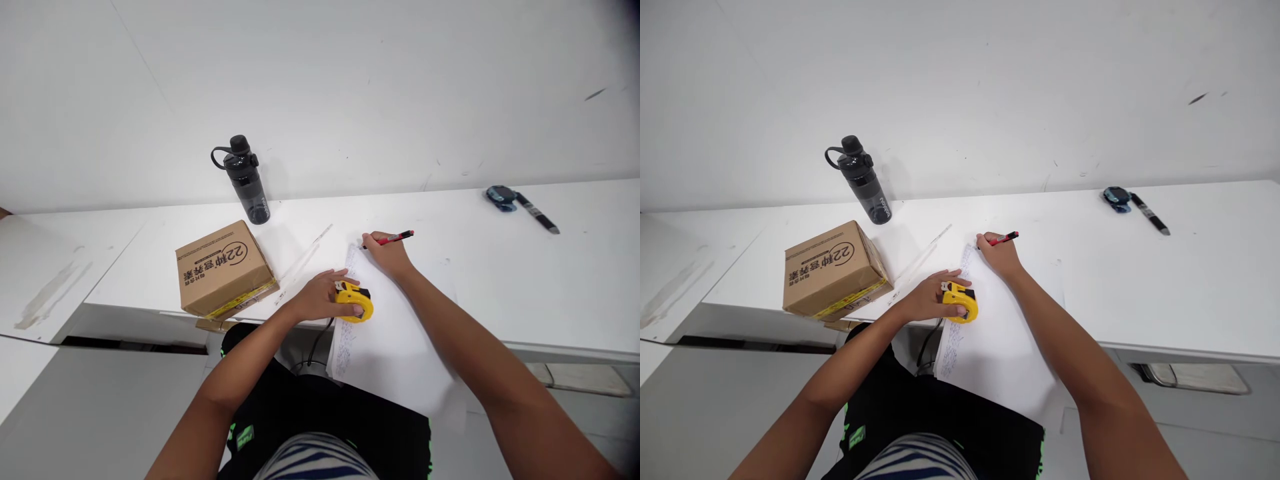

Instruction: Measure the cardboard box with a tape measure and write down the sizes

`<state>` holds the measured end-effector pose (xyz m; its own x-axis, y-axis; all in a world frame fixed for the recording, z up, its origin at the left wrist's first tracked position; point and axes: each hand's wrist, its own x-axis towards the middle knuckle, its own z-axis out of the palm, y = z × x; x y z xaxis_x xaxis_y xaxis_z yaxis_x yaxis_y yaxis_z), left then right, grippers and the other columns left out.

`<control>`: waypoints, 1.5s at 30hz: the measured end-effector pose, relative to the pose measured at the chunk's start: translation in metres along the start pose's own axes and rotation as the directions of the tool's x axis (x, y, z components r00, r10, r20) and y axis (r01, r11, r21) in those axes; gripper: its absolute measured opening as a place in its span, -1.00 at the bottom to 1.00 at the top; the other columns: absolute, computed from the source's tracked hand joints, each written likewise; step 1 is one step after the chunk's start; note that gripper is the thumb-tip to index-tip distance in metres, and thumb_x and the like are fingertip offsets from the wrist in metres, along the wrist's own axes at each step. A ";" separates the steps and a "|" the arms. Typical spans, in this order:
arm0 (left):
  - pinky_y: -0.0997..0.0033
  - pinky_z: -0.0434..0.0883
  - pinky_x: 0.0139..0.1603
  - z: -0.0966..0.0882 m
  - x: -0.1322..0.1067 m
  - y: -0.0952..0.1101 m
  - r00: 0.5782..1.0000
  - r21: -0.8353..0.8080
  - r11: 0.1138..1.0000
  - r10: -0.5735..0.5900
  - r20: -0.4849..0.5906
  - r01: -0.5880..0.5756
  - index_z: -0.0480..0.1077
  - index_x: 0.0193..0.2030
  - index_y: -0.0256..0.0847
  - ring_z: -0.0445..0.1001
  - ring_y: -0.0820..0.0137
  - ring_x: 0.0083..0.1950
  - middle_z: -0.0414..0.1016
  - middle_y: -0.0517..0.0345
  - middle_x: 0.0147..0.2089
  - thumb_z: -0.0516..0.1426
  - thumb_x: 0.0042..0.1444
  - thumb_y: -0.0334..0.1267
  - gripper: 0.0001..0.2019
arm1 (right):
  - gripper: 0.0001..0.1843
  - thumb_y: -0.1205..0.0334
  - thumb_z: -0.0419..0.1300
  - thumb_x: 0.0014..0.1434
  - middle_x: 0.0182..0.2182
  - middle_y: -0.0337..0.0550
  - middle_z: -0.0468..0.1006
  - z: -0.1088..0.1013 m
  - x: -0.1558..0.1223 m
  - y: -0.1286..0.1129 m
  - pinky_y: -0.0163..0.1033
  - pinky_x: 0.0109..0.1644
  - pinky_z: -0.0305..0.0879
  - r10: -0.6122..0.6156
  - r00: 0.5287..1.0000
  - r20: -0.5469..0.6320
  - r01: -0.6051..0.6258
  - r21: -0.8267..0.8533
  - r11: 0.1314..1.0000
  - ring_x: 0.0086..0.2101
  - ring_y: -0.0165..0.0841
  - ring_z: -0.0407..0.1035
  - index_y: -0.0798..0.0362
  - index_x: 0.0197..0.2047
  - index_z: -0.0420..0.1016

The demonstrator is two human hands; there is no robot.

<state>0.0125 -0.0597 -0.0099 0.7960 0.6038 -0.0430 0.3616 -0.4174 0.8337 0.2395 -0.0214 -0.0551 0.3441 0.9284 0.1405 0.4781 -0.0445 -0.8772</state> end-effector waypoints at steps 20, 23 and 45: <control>0.10 -0.05 0.50 0.003 0.002 -0.006 0.999 -0.042 0.999 -0.004 -0.034 0.002 0.50 0.04 -0.15 0.16 0.14 0.45 0.57 0.04 0.08 0.31 -0.02 0.06 -0.49 | -0.60 -0.08 0.13 0.10 -0.60 -0.21 0.40 0.000 0.001 0.001 -0.20 -0.30 0.22 -0.014 1.000 -0.014 0.014 0.029 0.999 -0.43 -0.30 0.29 0.03 -0.58 0.41; 0.10 0.01 0.49 0.002 0.002 -0.005 1.000 -0.037 0.999 -0.006 -0.027 0.005 0.50 0.06 -0.18 0.16 0.13 0.45 0.58 0.01 0.04 0.31 -0.01 0.06 -0.47 | -0.61 -0.07 0.14 0.10 -0.61 -0.22 0.40 0.001 0.001 0.003 -0.21 -0.30 0.21 -0.014 1.000 -0.002 0.014 0.033 0.999 -0.44 -0.31 0.28 0.03 -0.58 0.40; 0.11 0.26 0.34 0.004 -0.001 -0.003 0.993 -0.182 0.977 -0.115 -0.014 0.111 0.44 0.15 -0.21 0.40 0.11 0.28 0.48 -0.06 0.19 0.32 -0.03 0.04 -0.38 | -0.62 -0.06 0.13 0.09 -0.66 -0.27 0.30 0.001 0.001 0.004 -0.23 -0.36 0.17 -0.019 0.999 -0.027 0.020 0.038 0.999 -0.47 -0.33 0.24 0.01 -0.60 0.35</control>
<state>0.0123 -0.0616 -0.0149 0.7424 0.6571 -0.1309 0.3531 -0.2177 0.9099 0.2411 -0.0204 -0.0586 0.3568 0.9187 0.1695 0.4537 -0.0118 -0.8911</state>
